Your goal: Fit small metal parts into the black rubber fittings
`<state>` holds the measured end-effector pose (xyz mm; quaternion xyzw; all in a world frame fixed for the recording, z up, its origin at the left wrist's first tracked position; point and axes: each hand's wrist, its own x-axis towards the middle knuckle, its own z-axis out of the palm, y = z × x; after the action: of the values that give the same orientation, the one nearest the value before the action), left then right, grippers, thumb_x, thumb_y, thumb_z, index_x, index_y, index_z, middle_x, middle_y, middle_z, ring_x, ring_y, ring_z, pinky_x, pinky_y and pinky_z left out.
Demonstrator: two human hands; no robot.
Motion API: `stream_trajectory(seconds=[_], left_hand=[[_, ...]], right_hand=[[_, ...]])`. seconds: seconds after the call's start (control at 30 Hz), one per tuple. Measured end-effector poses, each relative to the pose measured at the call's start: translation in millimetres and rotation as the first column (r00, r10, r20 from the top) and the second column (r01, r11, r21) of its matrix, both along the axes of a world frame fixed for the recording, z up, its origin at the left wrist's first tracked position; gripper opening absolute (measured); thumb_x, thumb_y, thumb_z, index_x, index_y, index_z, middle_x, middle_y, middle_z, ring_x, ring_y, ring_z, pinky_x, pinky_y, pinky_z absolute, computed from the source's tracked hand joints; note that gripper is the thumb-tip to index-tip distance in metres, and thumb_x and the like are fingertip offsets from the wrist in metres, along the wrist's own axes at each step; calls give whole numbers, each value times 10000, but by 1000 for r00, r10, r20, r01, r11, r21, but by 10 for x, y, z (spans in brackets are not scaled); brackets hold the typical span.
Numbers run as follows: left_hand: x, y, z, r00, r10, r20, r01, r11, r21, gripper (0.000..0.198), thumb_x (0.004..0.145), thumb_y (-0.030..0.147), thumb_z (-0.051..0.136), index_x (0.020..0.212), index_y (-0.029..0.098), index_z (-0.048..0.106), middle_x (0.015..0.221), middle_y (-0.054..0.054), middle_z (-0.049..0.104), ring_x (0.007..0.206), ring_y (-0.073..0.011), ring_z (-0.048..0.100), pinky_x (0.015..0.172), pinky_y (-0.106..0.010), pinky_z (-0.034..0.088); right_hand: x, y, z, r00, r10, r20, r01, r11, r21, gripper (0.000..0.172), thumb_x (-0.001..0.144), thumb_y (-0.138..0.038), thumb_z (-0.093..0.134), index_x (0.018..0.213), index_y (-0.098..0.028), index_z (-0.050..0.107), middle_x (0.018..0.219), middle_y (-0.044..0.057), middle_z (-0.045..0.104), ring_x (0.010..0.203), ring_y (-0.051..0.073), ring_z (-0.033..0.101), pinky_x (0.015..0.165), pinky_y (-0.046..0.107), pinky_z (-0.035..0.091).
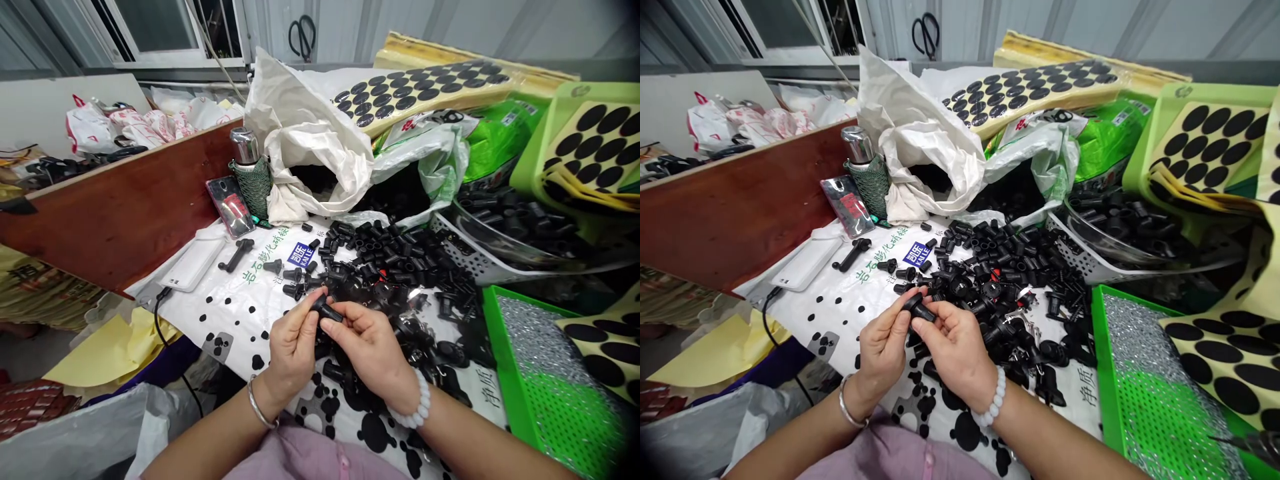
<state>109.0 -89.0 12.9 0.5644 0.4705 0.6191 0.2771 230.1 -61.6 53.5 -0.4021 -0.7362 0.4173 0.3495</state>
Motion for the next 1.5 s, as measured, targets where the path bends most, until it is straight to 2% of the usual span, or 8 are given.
stream_trajectory(seconds=[0.4, 0.63, 0.8, 0.93, 1.1, 1.3, 1.37, 1.5], left_hand=[[71, -51, 67, 992, 46, 114, -41, 998, -53, 325, 898, 170, 435, 1192, 223, 562, 1173, -22, 626, 1073, -148, 581, 967, -261, 447], [41, -26, 19, 994, 112, -22, -111, 993, 26, 376, 890, 131, 436, 1234, 257, 521, 1208, -11, 603, 1072, -135, 579, 951, -242, 455], [-6, -2, -19, 984, 141, -108, -133, 988, 83, 414, 880, 110, 438, 1271, 239, 484, 1247, -35, 573, 1109, -152, 554, 970, -262, 435], [-53, 34, -14, 989, 126, -82, -122, 991, 57, 379, 882, 135, 446, 1245, 221, 515, 1224, -46, 590, 1084, -156, 570, 949, -259, 446], [-88, 84, 32, 985, 68, 161, -45, 989, -144, 305, 878, 259, 479, 1142, 164, 600, 1115, -71, 655, 1000, -184, 618, 900, -290, 488], [-67, 114, 150, 874, 6, 486, 144, 952, -270, 337, 857, 317, 511, 1110, 111, 597, 1035, -105, 683, 933, -215, 648, 797, -334, 549], [-68, 115, 170, 884, 12, 467, 134, 951, -278, 327, 848, 314, 525, 1089, 111, 612, 1027, -100, 686, 923, -210, 650, 787, -317, 550], [-63, 103, 152, 923, 22, 384, 83, 964, -254, 318, 849, 307, 526, 1100, 134, 619, 1068, -87, 673, 949, -194, 638, 838, -301, 529]], right_hand=[[3, 7, -14, 974, -143, 175, 105, 972, 209, 318, 842, -401, 404, 781, -133, 564, 739, 114, 591, 668, 201, 531, 624, 309, 372], [-136, -24, 53, 993, -116, 38, 120, 983, -140, 377, 888, -463, 297, 690, -177, 442, 619, 15, 478, 538, 114, 425, 529, 249, 358], [-242, -17, 163, 999, -50, -21, 32, 863, -504, 455, 897, -519, 86, 727, -196, 358, 512, -80, 231, 370, 71, 179, 318, 204, 213], [-230, 35, 205, 1000, 25, -17, -30, 820, -572, 480, 888, -549, 67, 733, -199, 356, 508, -85, 215, 369, 70, 162, 308, 198, 203], [-126, 163, 201, 988, 104, 111, -58, 932, -357, 539, 887, -562, 221, 615, -168, 469, 512, -20, 404, 443, 91, 359, 440, 222, 307], [-19, 160, 302, 938, -30, 344, 28, 1000, 10, 324, 847, -463, 463, 768, -164, 558, 654, 22, 546, 569, 144, 471, 550, 263, 316], [2, 119, 302, 889, -109, 446, -16, 964, 266, 259, 847, -403, 503, 888, -155, 566, 684, 18, 561, 560, 141, 490, 535, 257, 324], [17, 70, 221, 800, -252, 545, -194, 751, 632, 238, 911, -259, 404, 953, -108, 582, 712, 51, 577, 576, 160, 523, 503, 274, 327]])
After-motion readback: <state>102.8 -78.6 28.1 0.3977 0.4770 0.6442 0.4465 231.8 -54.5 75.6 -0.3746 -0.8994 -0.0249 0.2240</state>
